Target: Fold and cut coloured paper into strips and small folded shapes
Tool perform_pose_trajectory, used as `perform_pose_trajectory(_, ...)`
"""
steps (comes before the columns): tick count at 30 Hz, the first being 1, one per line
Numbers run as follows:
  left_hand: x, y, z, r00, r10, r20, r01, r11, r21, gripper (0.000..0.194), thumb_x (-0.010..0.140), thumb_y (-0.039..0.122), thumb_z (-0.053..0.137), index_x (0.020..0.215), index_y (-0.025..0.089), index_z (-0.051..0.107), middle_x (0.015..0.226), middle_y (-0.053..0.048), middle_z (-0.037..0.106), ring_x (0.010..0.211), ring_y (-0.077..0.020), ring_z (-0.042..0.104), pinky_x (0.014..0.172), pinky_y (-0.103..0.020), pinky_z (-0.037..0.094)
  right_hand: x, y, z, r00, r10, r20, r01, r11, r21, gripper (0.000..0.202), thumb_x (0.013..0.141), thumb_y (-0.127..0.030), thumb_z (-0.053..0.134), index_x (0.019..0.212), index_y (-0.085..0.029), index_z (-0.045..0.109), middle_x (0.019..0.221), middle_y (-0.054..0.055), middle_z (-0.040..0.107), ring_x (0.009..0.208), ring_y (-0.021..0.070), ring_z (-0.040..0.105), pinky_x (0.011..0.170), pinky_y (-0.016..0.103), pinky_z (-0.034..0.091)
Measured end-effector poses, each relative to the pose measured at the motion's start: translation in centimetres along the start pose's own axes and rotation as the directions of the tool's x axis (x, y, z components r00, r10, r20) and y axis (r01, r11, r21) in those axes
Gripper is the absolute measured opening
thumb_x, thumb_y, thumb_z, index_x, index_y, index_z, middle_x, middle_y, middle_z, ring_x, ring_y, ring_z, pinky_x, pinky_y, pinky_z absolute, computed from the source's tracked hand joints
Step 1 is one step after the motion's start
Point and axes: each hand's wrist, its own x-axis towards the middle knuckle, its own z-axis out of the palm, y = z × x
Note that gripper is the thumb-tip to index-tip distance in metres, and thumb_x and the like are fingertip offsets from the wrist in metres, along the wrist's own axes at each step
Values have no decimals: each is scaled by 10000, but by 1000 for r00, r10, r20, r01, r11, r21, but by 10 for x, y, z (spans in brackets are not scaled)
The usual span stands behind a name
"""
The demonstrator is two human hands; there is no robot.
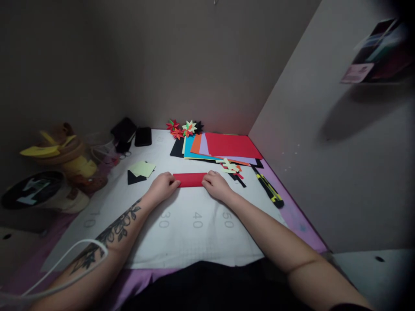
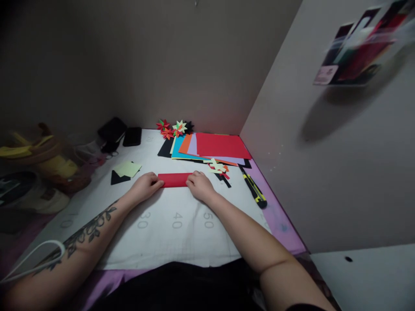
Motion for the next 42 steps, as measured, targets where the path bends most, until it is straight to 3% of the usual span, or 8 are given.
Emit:
perform_pose_trajectory(8,7,0,-4,981,-170,91,160,982,102,396,798,464,438,665,168,667,722,-79,665,661,-198,569,543,-285,303,7,-3,-6,989,102,103,-92,991,-93,279,891,-257,420,725,-179,631,788,45,544,791,168,480,717,259,331)
perform_pose_trajectory(18,7,4,-9,959,-239,151,225,969,105,381,747,495,479,656,180,673,643,-54,649,608,-180,552,516,-275,291,7,-5,-6,984,134,118,-115,981,-156,271,894,-293,424,780,-175,640,871,71,582,823,188,496,704,275,333)
perform_pose_trajectory(34,8,3,-8,957,-258,135,236,958,161,409,750,529,466,658,192,678,649,-55,650,608,-181,555,506,-272,288,7,-6,-7,982,150,116,-127,975,-184,250,884,-312,446,781,-174,626,887,76,587,845,190,503,722,266,336)
perform_pose_trajectory(42,8,3,-8,956,-254,145,230,959,164,398,743,525,462,648,196,666,633,-50,639,596,-180,547,500,-271,279,14,3,-24,966,108,236,-81,989,-121,304,899,-297,421,715,-151,614,858,66,593,709,128,509,642,226,325)
